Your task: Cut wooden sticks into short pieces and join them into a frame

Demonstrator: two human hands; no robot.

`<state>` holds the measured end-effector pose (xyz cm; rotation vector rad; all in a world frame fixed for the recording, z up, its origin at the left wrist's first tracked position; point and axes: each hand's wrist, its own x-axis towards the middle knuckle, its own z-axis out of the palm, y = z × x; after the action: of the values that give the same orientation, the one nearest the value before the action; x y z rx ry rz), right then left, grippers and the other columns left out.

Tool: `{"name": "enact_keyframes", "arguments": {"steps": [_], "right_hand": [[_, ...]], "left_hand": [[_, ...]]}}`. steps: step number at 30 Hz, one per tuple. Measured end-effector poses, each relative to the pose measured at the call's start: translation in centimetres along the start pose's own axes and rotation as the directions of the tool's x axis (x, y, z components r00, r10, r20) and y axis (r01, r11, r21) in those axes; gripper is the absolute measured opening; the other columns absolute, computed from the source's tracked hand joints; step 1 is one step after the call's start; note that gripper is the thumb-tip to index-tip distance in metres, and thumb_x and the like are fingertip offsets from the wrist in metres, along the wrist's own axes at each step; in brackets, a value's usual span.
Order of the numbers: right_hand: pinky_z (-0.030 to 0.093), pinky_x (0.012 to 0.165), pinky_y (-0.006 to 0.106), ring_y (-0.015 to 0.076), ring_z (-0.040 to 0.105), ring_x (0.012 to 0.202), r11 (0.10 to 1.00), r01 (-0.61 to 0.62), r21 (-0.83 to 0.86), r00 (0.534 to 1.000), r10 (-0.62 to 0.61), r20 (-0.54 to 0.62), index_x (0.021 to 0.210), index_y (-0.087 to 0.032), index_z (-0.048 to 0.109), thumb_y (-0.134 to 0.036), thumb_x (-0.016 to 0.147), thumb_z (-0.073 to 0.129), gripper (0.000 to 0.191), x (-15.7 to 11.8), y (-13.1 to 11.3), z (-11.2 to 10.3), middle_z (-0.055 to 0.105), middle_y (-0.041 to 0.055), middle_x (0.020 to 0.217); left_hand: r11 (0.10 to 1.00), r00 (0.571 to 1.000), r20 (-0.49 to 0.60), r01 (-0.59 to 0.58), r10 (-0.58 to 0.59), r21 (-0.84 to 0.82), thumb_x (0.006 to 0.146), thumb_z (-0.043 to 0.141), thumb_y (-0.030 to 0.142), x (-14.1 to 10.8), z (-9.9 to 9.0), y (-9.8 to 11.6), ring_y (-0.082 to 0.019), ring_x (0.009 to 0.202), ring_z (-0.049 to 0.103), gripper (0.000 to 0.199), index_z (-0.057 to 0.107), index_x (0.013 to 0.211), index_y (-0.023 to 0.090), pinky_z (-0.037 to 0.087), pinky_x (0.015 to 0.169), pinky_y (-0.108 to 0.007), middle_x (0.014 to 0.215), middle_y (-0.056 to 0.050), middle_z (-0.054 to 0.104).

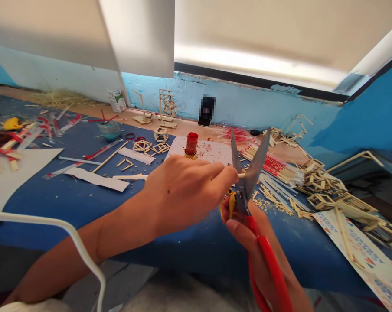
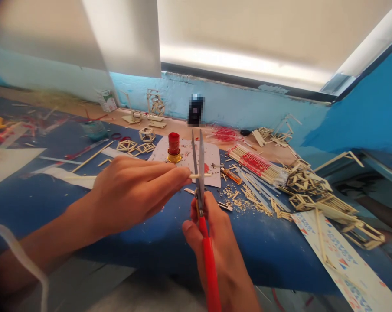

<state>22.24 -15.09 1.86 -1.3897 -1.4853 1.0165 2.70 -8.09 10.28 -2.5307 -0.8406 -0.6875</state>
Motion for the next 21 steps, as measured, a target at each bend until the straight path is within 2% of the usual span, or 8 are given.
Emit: {"name": "enact_keyframes", "arguments": {"steps": [3,6,8,10,13,16,21], "right_hand": [[0.049,0.071,0.032,0.0239,0.061,0.093,0.995,0.086,-0.048,0.996,-0.088,-0.028,0.117,-0.029,0.063,-0.051,0.095,0.058,0.032,0.1,0.0,0.6,0.068,0.0041,0.112],[0.043,0.06,0.03,0.0192,0.054,0.07,0.988,0.145,-0.056,0.986,-0.149,-0.072,0.095,-0.024,0.062,-0.046,0.095,0.054,0.023,0.4,-0.3,1.5,0.064,0.0018,0.083],[0.037,0.052,0.029,0.0167,0.046,0.059,0.983,0.174,-0.057,0.982,-0.178,-0.061,0.083,-0.023,0.057,-0.046,0.096,0.051,0.027,0.7,-0.3,2.0,0.056,-0.0002,0.069],[0.033,0.049,0.028,0.0154,0.042,0.055,0.98,0.189,-0.057,0.981,-0.19,-0.02,0.079,-0.022,0.055,-0.048,0.097,0.05,0.031,1.0,-0.3,2.3,0.052,-0.0011,0.063],[0.035,0.05,0.028,0.0154,0.045,0.056,0.987,0.159,-0.029,0.987,-0.159,0.005,0.08,-0.022,0.055,-0.053,0.097,0.051,0.036,1.3,-0.1,2.6,0.052,-0.0009,0.063],[0.044,0.055,0.028,0.0175,0.053,0.062,0.994,0.108,0.024,0.994,-0.107,-0.024,0.088,-0.022,0.059,-0.057,0.094,0.055,0.037,1.4,-0.1,2.5,0.057,0.0013,0.072],[0.052,0.065,0.033,0.0232,0.061,0.075,0.976,0.192,0.107,0.981,-0.194,0.004,0.101,-0.024,0.064,-0.066,0.094,0.05,0.044,1.0,-0.4,2.2,0.063,0.0062,0.088]], "left_hand": [[1.0,1.0,0.025,-0.002,0.001,0.016,0.099,0.048,0.013,0.1,-0.1,0.0,-0.013,0.052,0.059,0.023,0.06,0.081,0.019,0.029,0.046,-0.029,0.063,0.005,0.062],[0.999,1.0,0.014,-0.01,0.009,0.049,0.099,0.047,0.012,0.1,-0.1,-0.3,-0.013,0.05,0.057,0.024,0.058,0.078,0.02,0.028,0.045,-0.03,0.061,0.006,0.06],[0.997,1.0,-0.001,-0.018,0.018,0.069,0.098,0.048,0.012,0.1,-0.2,-0.6,-0.013,0.048,0.056,0.025,0.058,0.078,0.02,0.029,0.045,-0.031,0.06,0.006,0.059],[0.996,1.0,-0.018,-0.024,0.026,0.091,0.097,0.05,0.011,0.0,-0.2,-0.8,-0.014,0.049,0.057,0.024,0.061,0.078,0.02,0.03,0.044,-0.032,0.061,0.006,0.059],[0.992,0.996,-0.088,-0.02,0.031,0.125,0.097,0.055,0.011,-0.1,-0.4,-0.8,-0.014,0.051,0.06,0.019,0.066,0.082,0.018,0.034,0.046,-0.031,0.061,0.006,0.06],[0.988,0.981,-0.183,-0.036,0.064,0.153,0.097,0.057,0.01,-0.3,-0.6,-0.6,-0.015,0.055,0.063,0.015,0.07,0.091,0.013,0.041,0.049,-0.031,0.064,0.004,0.064],[0.984,0.964,-0.219,-0.124,0.149,0.125,0.1,0.05,0.007,-0.8,-1.1,0.1,-0.017,0.066,0.07,0.019,0.069,0.102,0.006,0.05,0.052,-0.032,0.081,-0.003,0.075]]}}
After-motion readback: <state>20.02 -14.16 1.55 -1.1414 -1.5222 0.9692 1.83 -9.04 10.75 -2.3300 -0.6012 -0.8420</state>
